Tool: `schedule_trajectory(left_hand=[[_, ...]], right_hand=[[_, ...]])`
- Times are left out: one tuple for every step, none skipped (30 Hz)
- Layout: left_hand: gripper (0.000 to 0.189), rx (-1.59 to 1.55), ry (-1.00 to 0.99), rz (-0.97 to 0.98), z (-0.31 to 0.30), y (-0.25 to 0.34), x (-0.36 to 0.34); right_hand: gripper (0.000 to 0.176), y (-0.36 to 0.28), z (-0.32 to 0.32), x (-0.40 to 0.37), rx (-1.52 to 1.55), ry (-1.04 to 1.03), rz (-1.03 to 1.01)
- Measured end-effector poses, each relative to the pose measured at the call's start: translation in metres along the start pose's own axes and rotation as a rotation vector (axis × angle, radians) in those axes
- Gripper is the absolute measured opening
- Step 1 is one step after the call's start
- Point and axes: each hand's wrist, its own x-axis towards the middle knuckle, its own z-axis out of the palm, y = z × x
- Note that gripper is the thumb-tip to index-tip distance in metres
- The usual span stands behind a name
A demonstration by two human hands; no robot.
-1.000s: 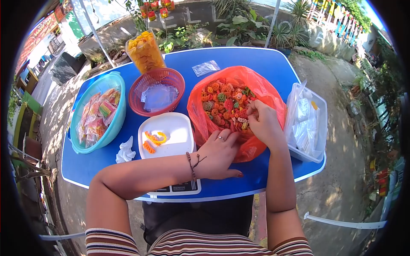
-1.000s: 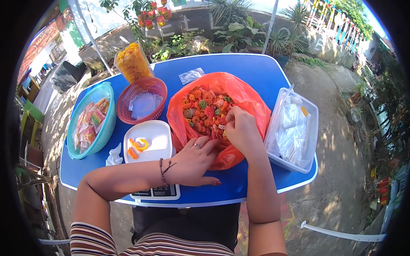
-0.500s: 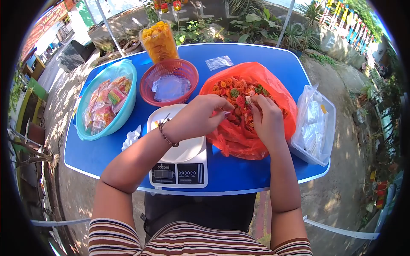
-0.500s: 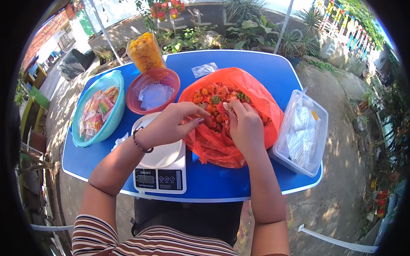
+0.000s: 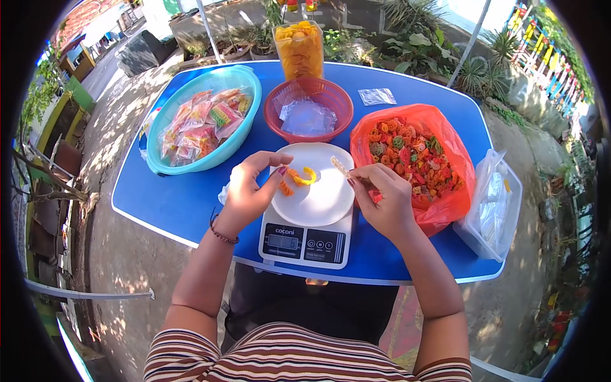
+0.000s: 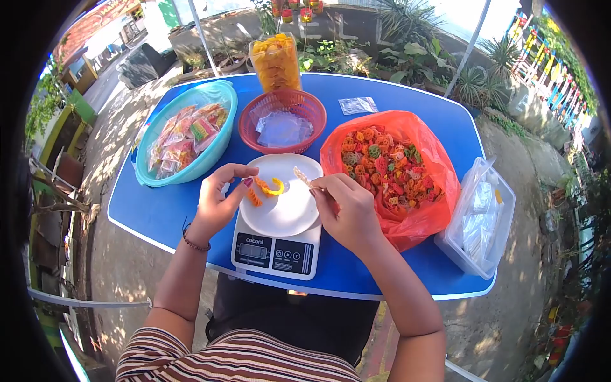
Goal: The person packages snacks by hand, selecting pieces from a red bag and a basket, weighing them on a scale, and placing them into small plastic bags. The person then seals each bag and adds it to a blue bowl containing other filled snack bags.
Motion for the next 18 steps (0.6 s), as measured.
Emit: schedule_trajectory(left_hand=[[0.023,0.026,0.027,0.009,-0.001,-0.003,-0.005],[0.022,0.052,0.053,0.02,-0.003,-0.007,-0.009],[0.021,0.063,0.084,0.064,-0.003,-0.009,-0.01],[0.021,0.049,0.084,0.072,-0.006,-0.009,-0.011],[0.022,0.035,0.086,0.079,-0.008,-0.008,-0.01],[0.022,0.02,0.088,0.085,-0.009,-0.007,-0.009],[0.023,-0.018,0.079,0.105,-0.009,-0.01,-0.006],[0.023,-0.033,0.07,0.116,-0.008,-0.013,-0.002],[0.024,-0.048,0.06,0.129,-0.008,-0.016,0.002],[0.025,-0.063,0.05,0.144,-0.007,-0.017,0.007],[0.026,-0.038,0.047,0.149,-0.008,-0.017,0.012],[0.027,-0.034,0.054,0.177,-0.009,-0.017,0.017],[0.027,-0.03,0.061,0.205,-0.01,-0.017,0.023],[0.027,-0.028,0.068,0.232,-0.011,-0.017,0.029],[0.029,-0.057,0.074,0.213,-0.01,-0.02,0.034],[0.03,-0.072,0.109,0.212,-0.007,-0.025,0.039],[0.031,-0.087,0.145,0.211,-0.004,-0.032,0.044],[0.032,-0.101,0.181,0.209,-0.001,-0.038,0.047]], right_hand=[[0.016,-0.005,0.004,0.001,0.016,-0.042,0.029],[0.016,-0.012,0.008,0.002,0.065,-0.038,0.038],[0.017,-0.018,0.013,0.004,0.112,-0.033,0.047],[0.018,-0.023,0.016,0.005,0.158,-0.029,0.055],[0.018,-0.025,0.018,0.005,0.168,-0.039,0.055],[0.018,-0.025,0.019,0.007,0.141,-0.042,0.047],[0.018,-0.025,0.02,0.009,0.114,-0.045,0.039],[0.019,-0.025,0.021,0.012,0.088,-0.046,0.032],[0.018,-0.026,0.022,0.014,0.1,-0.045,0.073],[0.017,-0.026,0.023,0.018,0.092,-0.043,0.079],[0.017,-0.027,0.024,0.021,0.084,-0.04,0.087],[0.016,-0.028,0.026,0.024,0.074,-0.036,0.095],[0.016,-0.029,0.027,0.028,0.059,-0.046,0.094],[0.016,-0.03,0.029,0.033,0.042,-0.047,0.094],[0.016,-0.03,0.03,0.037,0.026,-0.05,0.095],[0.016,-0.03,0.032,0.042,0.01,-0.054,0.097],[0.016,-0.028,0.034,0.047,-0.01,-0.061,0.095],[0.016,-0.025,0.037,0.052,-0.03,-0.067,0.092]])
